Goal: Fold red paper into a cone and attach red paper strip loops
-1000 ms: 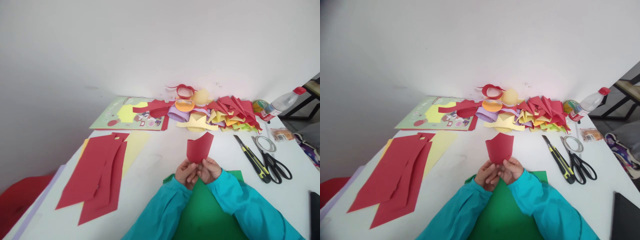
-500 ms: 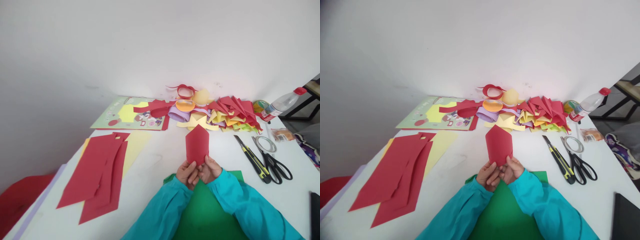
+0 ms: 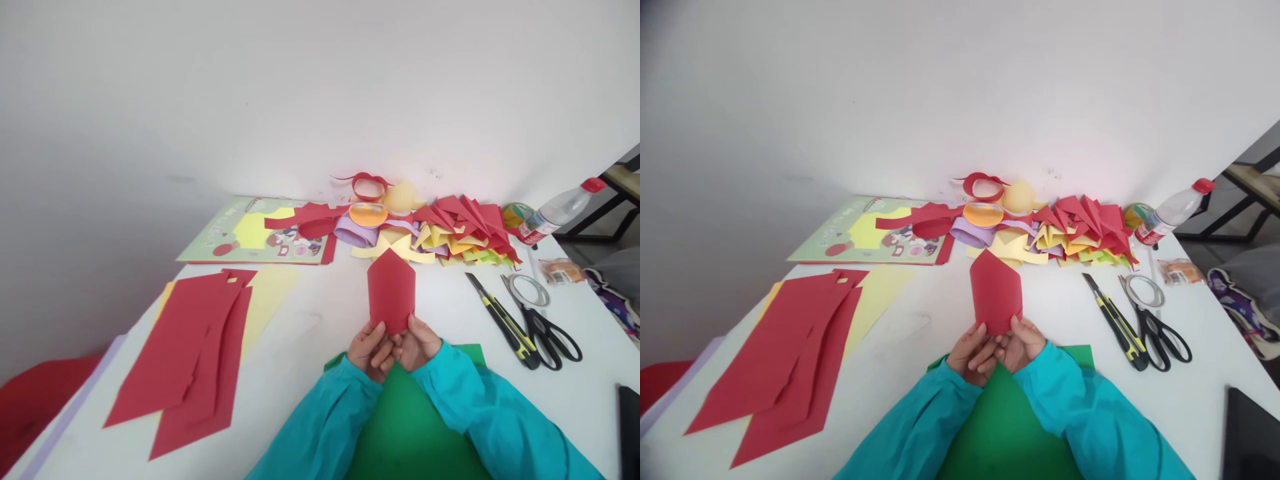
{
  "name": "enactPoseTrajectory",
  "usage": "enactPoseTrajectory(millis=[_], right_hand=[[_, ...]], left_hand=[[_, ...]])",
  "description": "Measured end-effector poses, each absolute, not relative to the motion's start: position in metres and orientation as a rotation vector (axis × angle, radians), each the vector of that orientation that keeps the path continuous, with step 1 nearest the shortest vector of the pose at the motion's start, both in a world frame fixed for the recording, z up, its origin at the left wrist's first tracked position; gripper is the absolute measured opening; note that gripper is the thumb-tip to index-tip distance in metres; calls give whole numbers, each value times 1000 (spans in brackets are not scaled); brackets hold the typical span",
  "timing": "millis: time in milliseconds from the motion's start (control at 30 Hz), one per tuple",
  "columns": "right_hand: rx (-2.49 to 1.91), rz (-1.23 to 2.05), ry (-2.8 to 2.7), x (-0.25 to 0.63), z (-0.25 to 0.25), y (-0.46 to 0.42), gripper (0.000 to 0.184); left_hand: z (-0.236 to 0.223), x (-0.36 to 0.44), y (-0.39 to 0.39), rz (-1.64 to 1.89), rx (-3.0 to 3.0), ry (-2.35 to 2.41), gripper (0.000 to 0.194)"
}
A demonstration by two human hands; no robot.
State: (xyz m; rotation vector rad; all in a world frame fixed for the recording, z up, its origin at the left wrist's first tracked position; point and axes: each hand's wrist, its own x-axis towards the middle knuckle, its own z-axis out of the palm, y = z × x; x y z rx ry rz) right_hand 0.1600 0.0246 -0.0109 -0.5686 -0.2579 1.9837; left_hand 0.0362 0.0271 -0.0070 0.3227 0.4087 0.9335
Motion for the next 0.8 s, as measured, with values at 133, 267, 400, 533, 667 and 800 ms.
enactPoseTrajectory(millis=[133, 267, 400, 533, 667, 800], right_hand=[[-556, 1977, -308, 160, -7, 26, 26], [-530, 1968, -384, 162, -1, 24, 25], [-496, 1959, -440, 166, 2, 25, 39], [-420, 1900, -627, 170, 4, 30, 45], [-407, 1886, -783, 174, 9, 35, 47], [-445, 1876, -910, 179, 17, 37, 54]], left_hand=[[-9, 34, 32, 858, 278, 323, 26], [-12, 31, 39, 800, 255, 243, 37], [-11, 23, 45, 745, 432, 329, 36], [-6, 17, 51, 754, 563, 394, 29], [5, 14, 50, 766, 702, 502, 34], [19, 11, 50, 775, 842, 584, 38]])
